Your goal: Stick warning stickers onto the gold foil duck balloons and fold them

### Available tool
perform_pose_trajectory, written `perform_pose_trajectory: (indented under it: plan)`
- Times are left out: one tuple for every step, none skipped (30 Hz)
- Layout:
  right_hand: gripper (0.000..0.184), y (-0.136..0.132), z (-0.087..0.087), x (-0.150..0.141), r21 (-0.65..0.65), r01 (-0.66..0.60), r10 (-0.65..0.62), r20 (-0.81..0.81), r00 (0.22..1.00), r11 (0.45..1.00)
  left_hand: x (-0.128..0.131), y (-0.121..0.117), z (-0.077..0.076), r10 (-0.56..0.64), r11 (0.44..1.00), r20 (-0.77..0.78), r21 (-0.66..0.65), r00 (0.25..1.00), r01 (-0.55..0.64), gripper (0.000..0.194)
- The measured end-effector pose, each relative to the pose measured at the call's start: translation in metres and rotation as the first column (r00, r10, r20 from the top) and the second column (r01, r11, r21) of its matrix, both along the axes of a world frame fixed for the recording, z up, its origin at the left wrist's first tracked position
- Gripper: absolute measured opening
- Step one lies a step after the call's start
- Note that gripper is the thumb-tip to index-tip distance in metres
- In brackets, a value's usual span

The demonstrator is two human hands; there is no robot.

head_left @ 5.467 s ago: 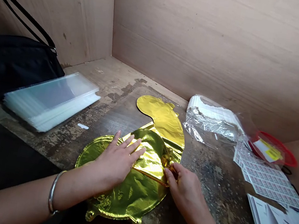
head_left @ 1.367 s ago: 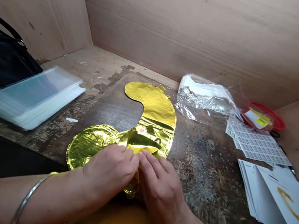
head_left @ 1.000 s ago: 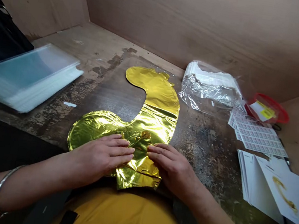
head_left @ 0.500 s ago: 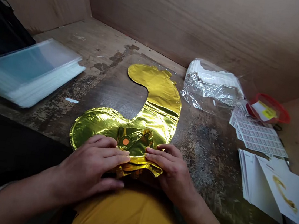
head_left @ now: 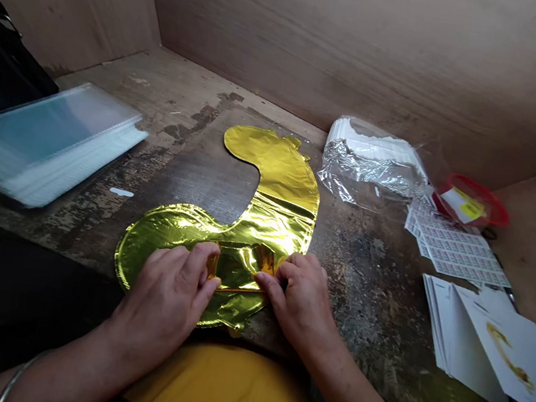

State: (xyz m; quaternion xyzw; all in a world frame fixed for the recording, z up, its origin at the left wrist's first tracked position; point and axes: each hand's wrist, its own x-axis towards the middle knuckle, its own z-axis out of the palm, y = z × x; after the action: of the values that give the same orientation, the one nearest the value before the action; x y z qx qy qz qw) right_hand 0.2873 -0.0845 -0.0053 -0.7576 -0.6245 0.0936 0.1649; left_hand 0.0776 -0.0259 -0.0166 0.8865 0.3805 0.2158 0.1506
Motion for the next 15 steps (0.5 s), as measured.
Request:
perform_pose_trajectory:
  plan:
    - [0.035,0.000,-0.001,0.000,0.000,0.006,-0.006,0.017,1.000,1.000,0.001,-0.001,0.001,-0.001,0.998,-0.034,0.065,0.999,0.003,0.024]
    - [0.035,0.000,-0.002,0.000,0.014,0.015,-0.016,0.030,0.999,1.000,0.003,-0.002,0.002,-0.006,0.991,-0.056,0.135,0.998,0.014,0.023]
    - [0.035,0.000,-0.003,0.000,0.049,0.020,-0.022,0.042,0.999,0.999,0.004,-0.003,0.002,-0.032,0.979,-0.068,0.199,0.997,0.045,0.022]
    - [0.033,0.000,-0.005,0.001,0.109,0.011,-0.017,0.056,0.998,0.994,0.005,-0.003,0.001,-0.080,0.964,-0.074,0.249,0.994,0.097,0.022]
    - [0.029,-0.001,-0.008,0.002,0.185,-0.029,0.015,0.077,0.997,0.982,0.006,-0.002,0.000,-0.148,0.946,-0.087,0.277,0.985,0.167,0.024]
    - [0.022,-0.001,-0.010,0.003,0.256,-0.106,0.081,0.106,0.991,0.961,0.007,0.000,-0.003,-0.224,0.927,-0.103,0.284,0.969,0.245,0.027]
    - [0.014,-0.001,-0.012,0.005,0.310,-0.220,0.185,0.140,0.973,0.925,0.007,0.003,-0.006,-0.290,0.909,-0.124,0.275,0.949,0.314,0.029]
    - [0.010,-0.001,-0.013,0.008,0.328,-0.343,0.302,0.169,0.938,0.880,0.007,0.006,-0.009,-0.332,0.895,-0.146,0.262,0.932,0.360,0.031]
    - [0.016,0.000,-0.013,0.011,0.305,-0.451,0.415,0.179,0.892,0.839,0.006,0.010,-0.011,-0.351,0.890,-0.163,0.248,0.922,0.383,0.032]
    - [0.024,0.000,-0.012,0.014,0.253,-0.531,0.506,0.162,0.847,0.808,0.004,0.014,-0.013,-0.359,0.889,-0.172,0.235,0.917,0.392,0.033]
    - [0.030,0.000,-0.010,0.017,0.187,-0.582,0.569,0.120,0.813,0.791,0.002,0.018,-0.014,-0.368,0.889,-0.181,0.219,0.912,0.402,0.035]
    - [0.037,0.001,-0.007,0.020,0.122,-0.606,0.602,0.067,0.796,0.786,-0.002,0.022,-0.014,-0.379,0.888,-0.190,0.199,0.906,0.414,0.037]
    - [0.043,0.001,-0.004,0.022,0.069,-0.609,0.610,0.016,0.792,0.790,-0.005,0.025,-0.014,-0.398,0.884,-0.203,0.175,0.895,0.433,0.040]
    - [0.047,0.001,0.000,0.022,0.036,-0.602,0.603,-0.023,0.797,0.797,-0.010,0.027,-0.013,-0.419,0.878,-0.209,0.156,0.884,0.453,0.043]
    - [0.049,0.001,0.003,0.021,0.032,-0.591,0.592,-0.047,0.804,0.806,-0.014,0.028,-0.012,-0.441,0.870,-0.207,0.141,0.873,0.472,0.046]
